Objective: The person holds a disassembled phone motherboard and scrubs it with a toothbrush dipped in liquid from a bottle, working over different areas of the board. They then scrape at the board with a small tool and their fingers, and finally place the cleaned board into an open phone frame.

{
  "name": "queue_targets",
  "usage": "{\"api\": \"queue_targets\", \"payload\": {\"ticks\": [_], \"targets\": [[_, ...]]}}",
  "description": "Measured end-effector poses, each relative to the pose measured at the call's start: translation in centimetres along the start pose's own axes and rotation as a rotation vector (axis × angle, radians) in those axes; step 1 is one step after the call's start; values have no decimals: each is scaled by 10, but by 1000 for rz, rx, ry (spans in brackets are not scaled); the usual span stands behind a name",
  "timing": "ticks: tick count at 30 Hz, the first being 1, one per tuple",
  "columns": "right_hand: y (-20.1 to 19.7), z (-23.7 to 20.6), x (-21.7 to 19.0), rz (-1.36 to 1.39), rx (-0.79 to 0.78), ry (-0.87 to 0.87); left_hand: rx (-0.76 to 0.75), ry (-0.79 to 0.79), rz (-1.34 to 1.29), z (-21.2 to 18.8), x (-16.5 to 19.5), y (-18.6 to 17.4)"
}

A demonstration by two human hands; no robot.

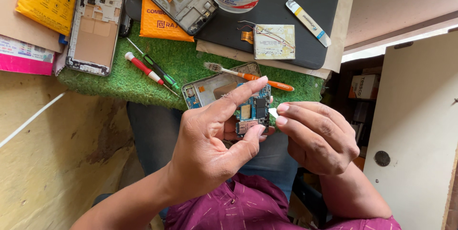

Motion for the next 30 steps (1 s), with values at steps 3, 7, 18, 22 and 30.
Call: {"api": "queue_targets", "payload": {"ticks": [3, 7, 18, 22, 30], "targets": [[0, 0, 0, -31, 9, 3, -12, 7, 11, 0, 1, 0], [0, 0, 0, -7, 6, -6, -7, -8, -25, 1, 1, 0], [1, -1, 0, 6, 16, -13, -12, 1, -5, 1, 3, 0], [0, -3, 0, 9, 17, -7, -12, -5, -22, 1, 3, 0], [-2, -3, 1, -11, 12, -12, -27, -4, -7, 1, 4, 0]]}}
Point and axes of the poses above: each hand's wrist, its own z-axis towards the middle knuckle, its own y-axis out of the palm, x = y × z, the point moved 3 cm from there along z, towards the middle knuckle, and after that the axes turned 7 degrees about y, right-handed, at the moved point
